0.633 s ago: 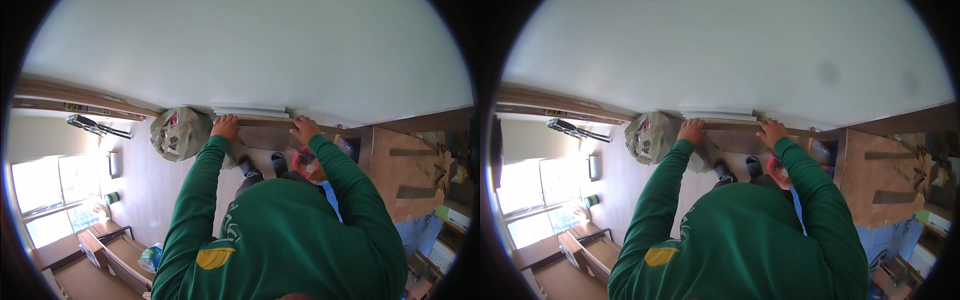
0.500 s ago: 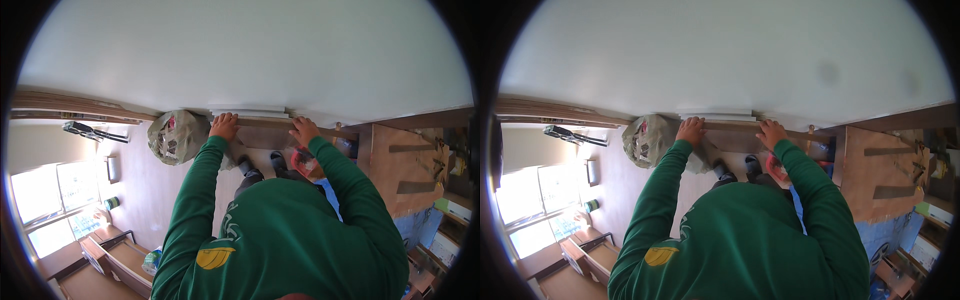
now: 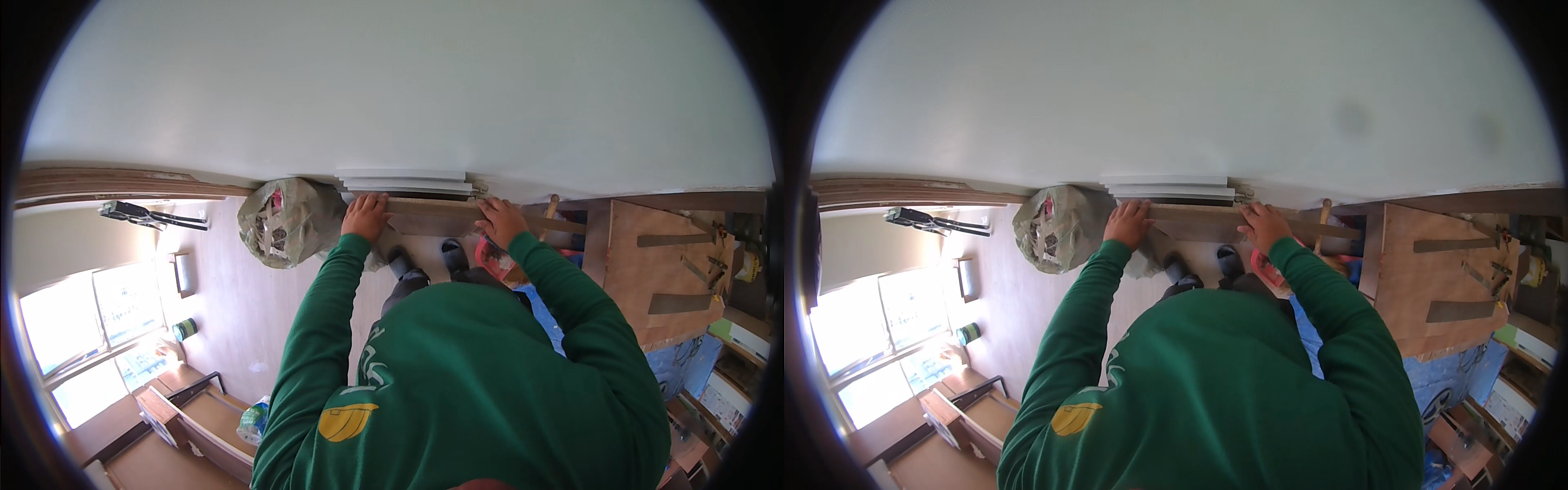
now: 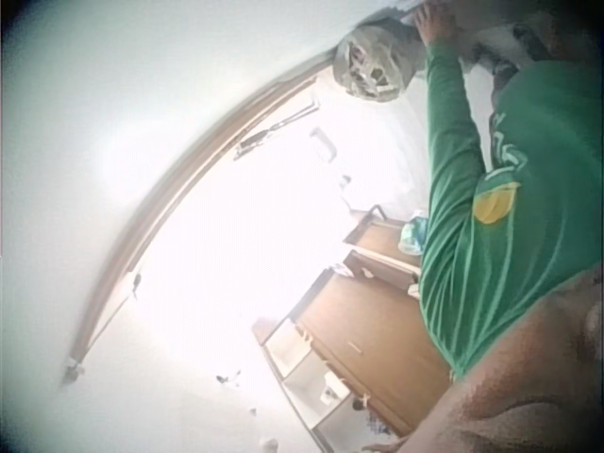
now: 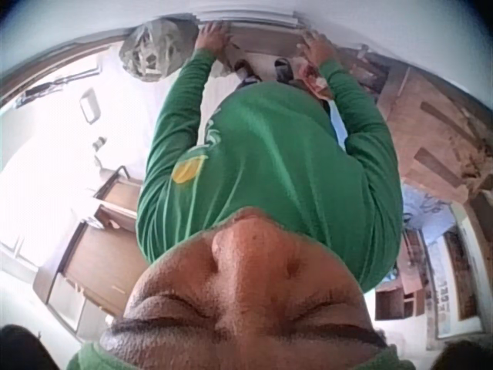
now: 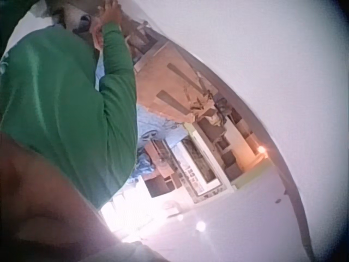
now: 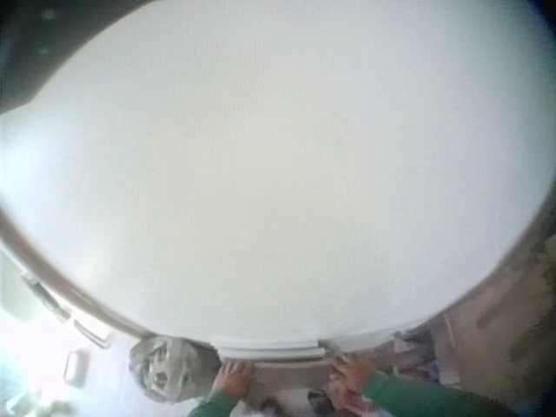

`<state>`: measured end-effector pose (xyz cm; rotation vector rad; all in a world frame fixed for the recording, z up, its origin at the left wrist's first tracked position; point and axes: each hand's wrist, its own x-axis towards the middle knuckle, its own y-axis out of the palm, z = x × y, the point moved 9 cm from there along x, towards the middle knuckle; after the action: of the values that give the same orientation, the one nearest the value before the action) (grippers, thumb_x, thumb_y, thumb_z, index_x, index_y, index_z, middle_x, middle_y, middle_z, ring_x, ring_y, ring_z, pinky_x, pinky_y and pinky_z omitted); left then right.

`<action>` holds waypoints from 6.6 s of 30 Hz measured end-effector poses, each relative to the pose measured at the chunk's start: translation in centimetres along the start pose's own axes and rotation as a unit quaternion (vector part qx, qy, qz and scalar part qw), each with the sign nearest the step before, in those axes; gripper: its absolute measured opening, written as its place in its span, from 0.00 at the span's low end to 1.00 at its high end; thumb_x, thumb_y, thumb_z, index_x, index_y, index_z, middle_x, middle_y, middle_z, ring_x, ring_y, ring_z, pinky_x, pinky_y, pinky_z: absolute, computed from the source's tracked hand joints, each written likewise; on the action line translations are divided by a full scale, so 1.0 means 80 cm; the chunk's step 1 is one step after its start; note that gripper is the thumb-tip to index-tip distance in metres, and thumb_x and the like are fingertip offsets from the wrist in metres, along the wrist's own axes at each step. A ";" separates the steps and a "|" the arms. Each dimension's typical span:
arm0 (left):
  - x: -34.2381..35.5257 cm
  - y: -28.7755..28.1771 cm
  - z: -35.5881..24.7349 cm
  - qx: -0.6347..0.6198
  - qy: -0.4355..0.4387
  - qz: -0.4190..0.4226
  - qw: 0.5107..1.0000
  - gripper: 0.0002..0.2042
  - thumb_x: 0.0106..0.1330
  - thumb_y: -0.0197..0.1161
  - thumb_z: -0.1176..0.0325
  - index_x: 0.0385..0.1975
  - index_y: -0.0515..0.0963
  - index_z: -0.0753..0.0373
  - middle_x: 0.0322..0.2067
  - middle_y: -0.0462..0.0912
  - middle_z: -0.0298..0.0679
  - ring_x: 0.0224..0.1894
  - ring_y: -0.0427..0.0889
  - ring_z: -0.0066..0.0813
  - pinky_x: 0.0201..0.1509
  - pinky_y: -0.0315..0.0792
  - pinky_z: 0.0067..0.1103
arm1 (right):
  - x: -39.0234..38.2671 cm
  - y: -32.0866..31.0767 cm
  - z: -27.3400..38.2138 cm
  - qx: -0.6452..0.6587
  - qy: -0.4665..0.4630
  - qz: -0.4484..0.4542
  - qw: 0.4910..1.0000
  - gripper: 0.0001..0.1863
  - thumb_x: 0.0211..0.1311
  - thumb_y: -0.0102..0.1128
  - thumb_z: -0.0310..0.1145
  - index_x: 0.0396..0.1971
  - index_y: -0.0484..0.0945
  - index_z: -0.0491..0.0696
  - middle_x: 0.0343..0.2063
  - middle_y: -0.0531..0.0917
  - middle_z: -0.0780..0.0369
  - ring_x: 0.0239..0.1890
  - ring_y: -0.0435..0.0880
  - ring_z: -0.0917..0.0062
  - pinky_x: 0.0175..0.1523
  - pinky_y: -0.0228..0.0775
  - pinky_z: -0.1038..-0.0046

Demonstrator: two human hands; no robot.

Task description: The person uses tin snips to cut a long strip of laminate on a workbench, then places the cut piece against a wall to check fit. They return to the workbench and use a ruler and pencil to mark another strip for cutting.

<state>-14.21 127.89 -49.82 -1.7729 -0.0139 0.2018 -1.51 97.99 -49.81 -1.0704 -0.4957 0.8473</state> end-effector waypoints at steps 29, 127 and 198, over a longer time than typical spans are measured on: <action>0.005 0.001 -0.003 0.019 0.019 0.039 0.999 0.19 0.71 0.62 0.51 0.56 0.79 0.54 0.53 0.81 0.36 0.58 0.78 0.43 0.64 0.71 0.42 | 0.012 0.011 -0.007 0.027 0.002 0.049 0.998 0.20 0.68 0.64 0.45 0.53 0.80 0.50 0.46 0.85 0.56 0.44 0.85 0.53 0.51 0.78 0.53; -0.154 0.089 0.060 -0.604 -0.382 -0.358 0.601 0.13 0.59 0.75 0.66 0.41 0.82 0.64 0.39 0.88 0.39 0.44 0.85 0.33 0.55 0.77 0.28 | -0.028 0.018 0.027 -0.066 0.070 0.182 0.978 0.28 0.64 0.73 0.43 0.57 0.83 0.39 0.54 0.86 0.47 0.30 0.89 0.64 0.36 0.82 0.70; -0.022 0.088 0.101 -0.524 -0.428 -0.312 0.666 0.07 0.59 0.75 0.69 0.30 0.86 0.65 0.26 0.85 0.32 0.29 0.78 0.20 0.38 0.75 0.21 | -0.168 -0.009 -0.111 0.144 0.140 0.071 0.977 0.21 0.64 0.62 0.35 0.55 0.81 0.43 0.47 0.84 0.48 0.51 0.82 0.50 0.58 0.74 0.55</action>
<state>-17.81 134.07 -58.03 -2.4696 -1.7205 0.5853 -2.94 82.15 -52.35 -0.9444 -0.0556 0.8468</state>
